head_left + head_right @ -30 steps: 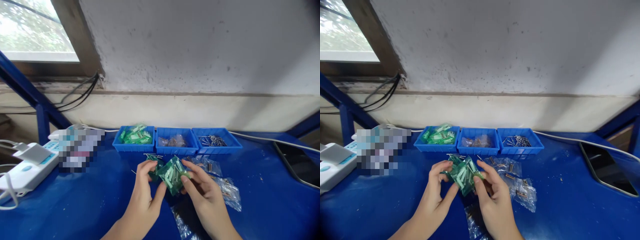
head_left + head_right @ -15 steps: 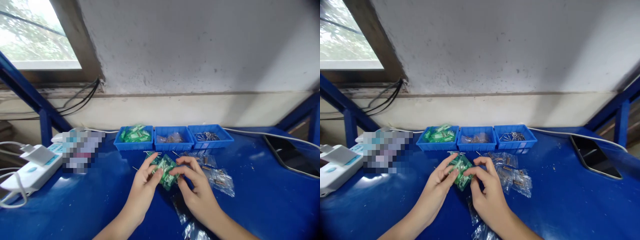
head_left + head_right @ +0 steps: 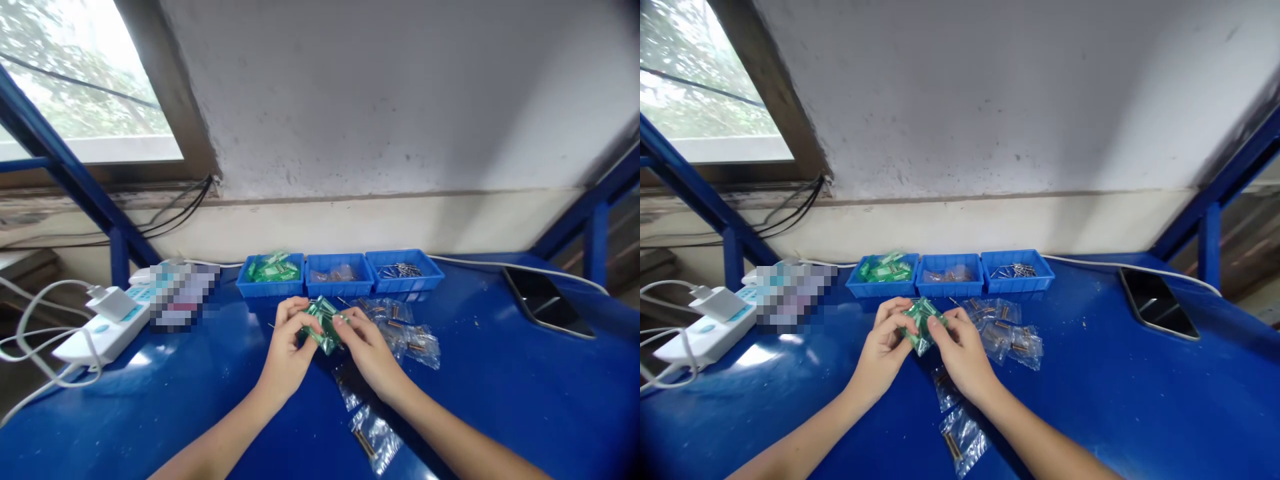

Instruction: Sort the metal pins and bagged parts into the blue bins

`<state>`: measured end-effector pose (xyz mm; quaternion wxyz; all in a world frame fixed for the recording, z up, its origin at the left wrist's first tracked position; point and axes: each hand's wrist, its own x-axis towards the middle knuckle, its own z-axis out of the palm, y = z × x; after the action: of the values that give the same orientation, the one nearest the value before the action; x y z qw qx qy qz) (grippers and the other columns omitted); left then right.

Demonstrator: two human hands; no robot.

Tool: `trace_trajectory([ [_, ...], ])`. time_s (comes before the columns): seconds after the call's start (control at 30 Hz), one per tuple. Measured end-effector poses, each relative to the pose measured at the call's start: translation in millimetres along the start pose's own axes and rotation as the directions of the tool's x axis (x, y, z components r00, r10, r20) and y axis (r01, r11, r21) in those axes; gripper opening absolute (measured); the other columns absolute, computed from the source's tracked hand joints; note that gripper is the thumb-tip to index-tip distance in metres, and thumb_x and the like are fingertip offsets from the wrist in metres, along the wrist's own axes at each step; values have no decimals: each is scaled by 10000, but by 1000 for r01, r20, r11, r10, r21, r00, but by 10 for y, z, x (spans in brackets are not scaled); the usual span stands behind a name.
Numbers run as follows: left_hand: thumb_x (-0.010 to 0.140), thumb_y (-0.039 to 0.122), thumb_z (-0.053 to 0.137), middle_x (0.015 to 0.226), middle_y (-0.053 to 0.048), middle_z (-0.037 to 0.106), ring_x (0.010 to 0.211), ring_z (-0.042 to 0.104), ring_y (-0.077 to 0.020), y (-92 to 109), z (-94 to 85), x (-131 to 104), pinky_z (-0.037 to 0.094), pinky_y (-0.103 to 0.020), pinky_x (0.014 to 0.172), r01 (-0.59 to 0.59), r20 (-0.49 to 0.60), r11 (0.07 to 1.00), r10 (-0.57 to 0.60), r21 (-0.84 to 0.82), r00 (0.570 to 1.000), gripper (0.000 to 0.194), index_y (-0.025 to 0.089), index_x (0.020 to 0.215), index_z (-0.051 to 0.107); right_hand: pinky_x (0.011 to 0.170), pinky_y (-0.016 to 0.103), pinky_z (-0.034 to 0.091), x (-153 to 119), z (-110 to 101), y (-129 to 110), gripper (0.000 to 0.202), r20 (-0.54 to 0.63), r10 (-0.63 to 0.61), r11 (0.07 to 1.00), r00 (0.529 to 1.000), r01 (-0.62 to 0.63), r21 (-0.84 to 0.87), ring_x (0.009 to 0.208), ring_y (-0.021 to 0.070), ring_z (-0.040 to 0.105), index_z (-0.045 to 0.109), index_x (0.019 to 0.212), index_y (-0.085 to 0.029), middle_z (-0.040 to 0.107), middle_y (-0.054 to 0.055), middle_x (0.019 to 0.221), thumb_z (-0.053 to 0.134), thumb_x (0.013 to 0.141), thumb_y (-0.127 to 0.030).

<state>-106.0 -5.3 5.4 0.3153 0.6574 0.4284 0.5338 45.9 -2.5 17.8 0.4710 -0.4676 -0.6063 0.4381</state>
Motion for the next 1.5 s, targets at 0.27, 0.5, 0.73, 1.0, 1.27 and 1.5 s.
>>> trace_trajectory([
  [0.27, 861, 153, 501, 953, -32, 495, 860, 548, -163, 126, 8, -48, 429, -276, 741, 140, 159, 985, -124, -98, 980, 87, 210, 885, 562, 487, 232, 334, 0, -33, -65, 211, 33, -59, 998, 998, 59, 1, 502, 104, 433, 631, 871, -175, 477, -39, 579, 522, 846, -354],
  [0.5, 813, 140, 554, 762, 13, 525, 712, 470, -122, 199, 10, -86, 372, -234, 675, 230, 89, 937, -213, -263, 973, 69, 181, 758, 551, 500, 221, 390, -106, -4, -91, 189, 30, -239, 949, 970, 240, -204, 514, 110, 529, 646, 972, -195, 594, -24, 621, 506, 861, -257],
  [0.73, 840, 264, 578, 704, 16, 503, 676, 467, -132, 143, 70, -224, 350, -243, 626, 361, 220, 880, -304, -308, 927, 92, 192, 859, 524, 585, 225, 444, -171, -8, 43, 179, -58, -351, 905, 934, 323, -276, 604, 127, 601, 629, 971, -177, 664, 9, 727, 483, 872, -208],
  [1.0, 884, 488, 474, 794, -34, 495, 689, 466, -149, 58, 83, -53, 390, -254, 570, 392, 141, 776, -373, -494, 917, 340, 166, 864, 581, 660, 296, 473, -20, -100, 95, 266, 38, -406, 844, 913, 390, -369, 684, 163, 598, 641, 1080, -210, 670, 37, 792, 468, 878, -194],
  [1.27, 856, 352, 580, 687, 31, 463, 552, 401, -92, 16, 102, -42, 354, -215, 513, 404, 107, 854, -391, -329, 914, 173, 192, 921, 587, 650, 292, 483, -26, -110, 142, 452, 73, -417, 862, 906, 420, -283, 841, 158, 560, 617, 1122, -250, 529, 72, 1053, 412, 776, -41],
  [1.5, 855, 181, 541, 973, -47, 514, 857, 539, -173, 36, 36, -18, 467, -282, 705, 45, -39, 998, -43, 51, 998, 137, 217, 942, 641, 803, 342, 445, -65, -77, -11, 226, -49, -126, 989, 991, 121, -91, 966, 204, 515, 637, 854, -209, 503, 63, 968, 508, 850, -394],
])
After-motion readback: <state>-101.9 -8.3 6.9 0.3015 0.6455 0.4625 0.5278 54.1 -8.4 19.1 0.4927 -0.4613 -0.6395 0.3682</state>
